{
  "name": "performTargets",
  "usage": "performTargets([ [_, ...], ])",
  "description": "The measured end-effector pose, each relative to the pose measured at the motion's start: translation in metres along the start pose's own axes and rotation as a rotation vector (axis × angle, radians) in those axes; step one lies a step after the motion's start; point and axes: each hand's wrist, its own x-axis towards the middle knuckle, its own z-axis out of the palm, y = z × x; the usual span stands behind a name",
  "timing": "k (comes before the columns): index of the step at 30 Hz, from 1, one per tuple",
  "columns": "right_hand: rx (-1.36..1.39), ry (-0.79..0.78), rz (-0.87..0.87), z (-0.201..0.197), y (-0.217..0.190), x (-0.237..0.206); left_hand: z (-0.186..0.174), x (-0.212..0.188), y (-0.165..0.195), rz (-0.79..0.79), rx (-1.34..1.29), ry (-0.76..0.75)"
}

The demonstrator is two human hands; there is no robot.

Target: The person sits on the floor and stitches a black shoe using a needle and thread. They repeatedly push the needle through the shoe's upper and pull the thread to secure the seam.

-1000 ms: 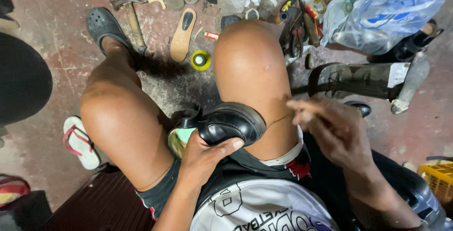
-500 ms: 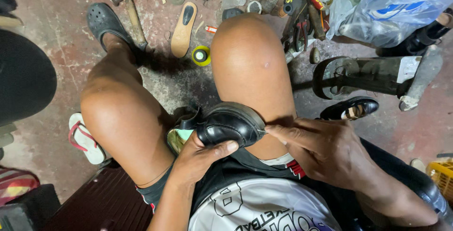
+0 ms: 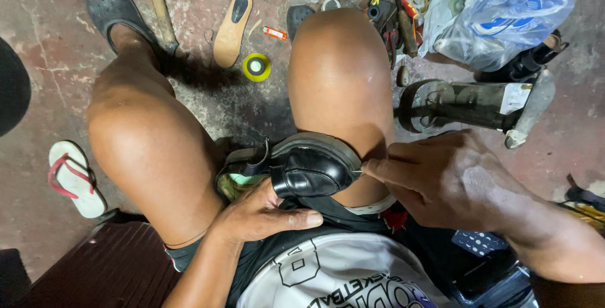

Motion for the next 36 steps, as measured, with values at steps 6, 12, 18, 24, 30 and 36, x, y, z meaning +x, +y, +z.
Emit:
performTargets([
  [6,-0.004,-0.054,-0.006,0.009,-0.006,0.017,-0.006,-0.002,-0.002,0.008,0.069,-0.003],
  [12,-0.07,-0.134,-0.012,0.022,-0.006,0.028,-0.004,-0.005,0.001,0.003,-0.033,0.004],
  [18,0.072,-0.046,0.003,0.021,0.002,0.031,0.0,-0.01,0.001,-0.001,-0.095,0.158],
  [24,0.174,-0.003,0.048,0.025,0.01,0.02,0.008,-0.099,-0.011,0.056,0.321,0.767],
  [30,0.183,-0.112,0.216,0.031,0.017,0.021,-0.013,-0.213,-0.034,-0.297,0.743,1.289],
  [36,0.167,-0.098,0.19,0.034,0.01,0.022,0.022,-0.18,0.004,-0.033,1.25,1.413],
])
